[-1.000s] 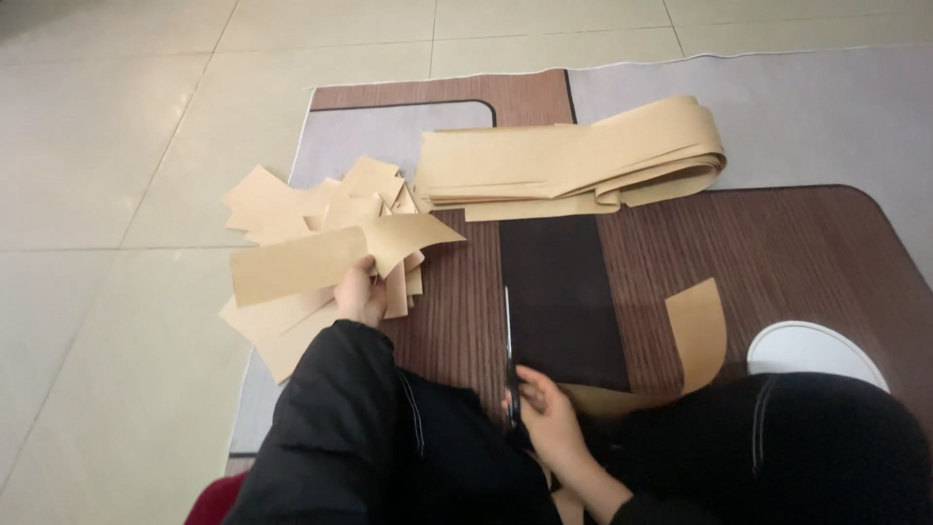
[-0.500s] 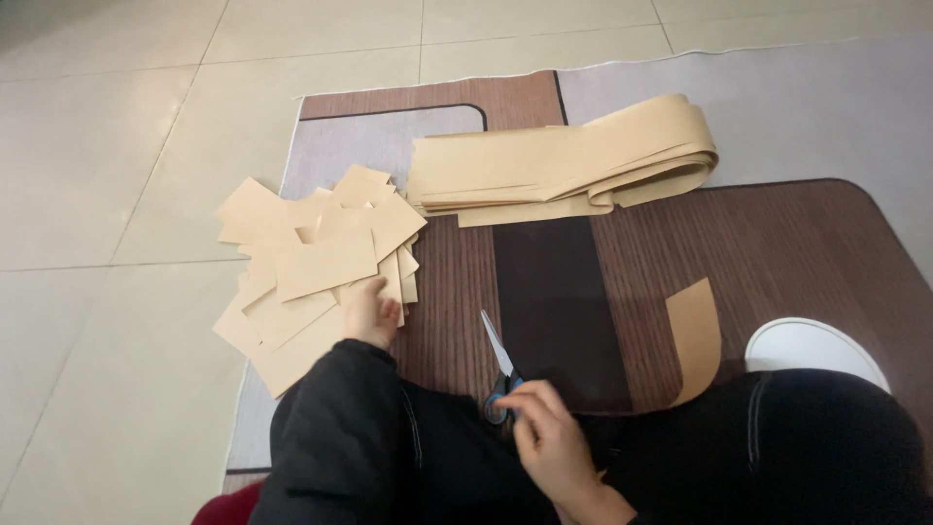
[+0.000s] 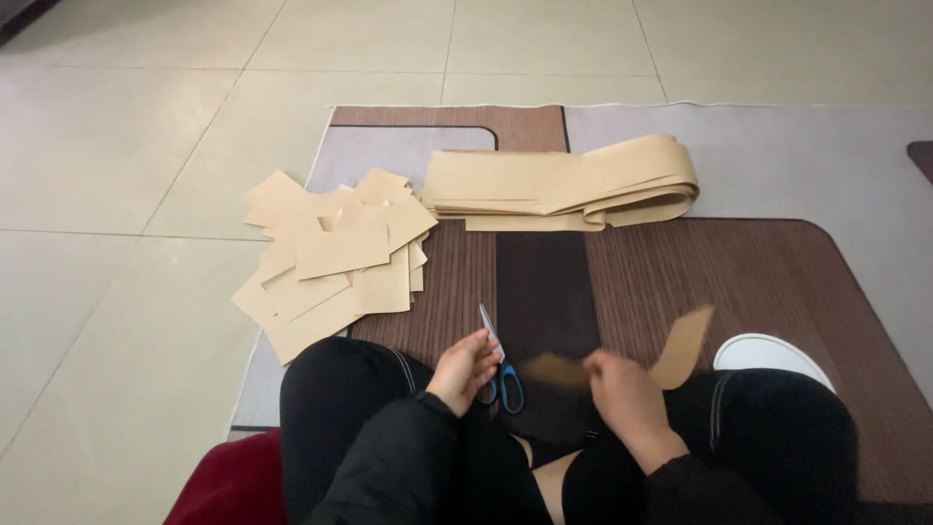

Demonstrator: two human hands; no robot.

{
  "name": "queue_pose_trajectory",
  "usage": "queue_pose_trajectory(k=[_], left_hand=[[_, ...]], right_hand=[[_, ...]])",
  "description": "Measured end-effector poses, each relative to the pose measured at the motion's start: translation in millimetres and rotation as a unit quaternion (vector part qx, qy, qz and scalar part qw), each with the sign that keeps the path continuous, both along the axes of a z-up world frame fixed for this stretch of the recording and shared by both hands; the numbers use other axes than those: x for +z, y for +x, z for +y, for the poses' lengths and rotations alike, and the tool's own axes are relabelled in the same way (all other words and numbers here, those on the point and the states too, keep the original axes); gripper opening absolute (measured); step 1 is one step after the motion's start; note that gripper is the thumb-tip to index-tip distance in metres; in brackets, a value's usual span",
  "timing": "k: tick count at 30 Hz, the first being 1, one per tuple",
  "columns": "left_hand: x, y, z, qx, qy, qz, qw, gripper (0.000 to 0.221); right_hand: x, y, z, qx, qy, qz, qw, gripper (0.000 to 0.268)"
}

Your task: Cutting brown paper strips with scissors and folding them into individual wrappers.

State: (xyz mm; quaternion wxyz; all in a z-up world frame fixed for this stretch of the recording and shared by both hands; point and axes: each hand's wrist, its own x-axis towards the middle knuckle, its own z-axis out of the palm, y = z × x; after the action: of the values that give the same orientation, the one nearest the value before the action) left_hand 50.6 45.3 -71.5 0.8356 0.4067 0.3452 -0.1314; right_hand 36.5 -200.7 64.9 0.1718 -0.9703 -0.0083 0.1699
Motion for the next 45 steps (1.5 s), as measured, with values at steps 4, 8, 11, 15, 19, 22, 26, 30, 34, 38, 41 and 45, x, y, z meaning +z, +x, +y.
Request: queue_pose_trajectory(k=[4, 8, 11, 15, 19, 22, 26, 30, 34, 38, 41, 45], left_hand=[[34.0, -14.6, -2.3, -0.063, -0.042, 0.057, 0.996, 0.040], [52.7, -14.3, -5.1, -0.188, -0.113, 0.025, 0.975, 0.075], [69.5, -15.4, -4.8, -0.202, -0.119, -0.012, 0.972, 0.067], [90.2, -12.2, -0.8, -0.119, -0.113, -0.069, 0.984, 0.074], [85.0, -8.5, 0.4, -0.053, -0.107, -0.115, 0.986, 0.080], [69.5, -9.0, -8.6, -0.076, -0.109, -0.167, 0.977, 0.086], [93.5, -15.5, -21.3, -0.105, -0.014, -0.105, 0.989, 0.077], [83.0, -19.5, -18.6, -0.155, 0.103, -0.005, 0.983, 0.085], [109.1, -24.1, -27.6, -0.157, 0.087, -0.004, 0.984, 0.096], [30.8, -6.1, -22.4, -0.108, 0.119, -0.074, 0.984, 0.050], [16.5, -1.6, -14.0, -0.037, 0.156, -0.122, 0.980, 0.033], [4.9, 6.0, 3.6, 0.121, 0.147, -0.132, 0.973, 0.034]], right_hand=[[-0.2, -5.9, -8.4, -0.099, 0.301, -0.106, 0.943, 0.025], [-21.6, -13.4, -12.8, -0.096, 0.540, 0.016, 0.836, 0.017], [-9.5, -21.4, -7.4, -0.049, 0.555, 0.116, 0.823, 0.015], [10.5, -25.7, 7.8, -0.052, 0.421, 0.173, 0.889, 0.019], [-39.3, -23.0, 9.6, -0.060, 0.503, 0.137, 0.851, 0.020], [-56.6, -19.1, 12.0, -0.090, 0.508, 0.114, 0.849, 0.019], [-48.3, -15.5, 18.8, -0.140, 0.496, 0.075, 0.854, 0.024], [-64.6, -17.0, 23.4, -0.162, 0.515, 0.057, 0.840, 0.028], [-39.7, -18.3, 27.8, -0.184, 0.501, 0.042, 0.845, 0.028], [-54.7, -16.9, 27.3, -0.234, 0.502, 0.031, 0.832, 0.034], [-52.2, -20.7, 36.8, -0.277, 0.479, 0.072, 0.830, 0.055], [21.5, -36.6, 59.5, -0.385, 0.494, 0.220, 0.748, 0.084]])
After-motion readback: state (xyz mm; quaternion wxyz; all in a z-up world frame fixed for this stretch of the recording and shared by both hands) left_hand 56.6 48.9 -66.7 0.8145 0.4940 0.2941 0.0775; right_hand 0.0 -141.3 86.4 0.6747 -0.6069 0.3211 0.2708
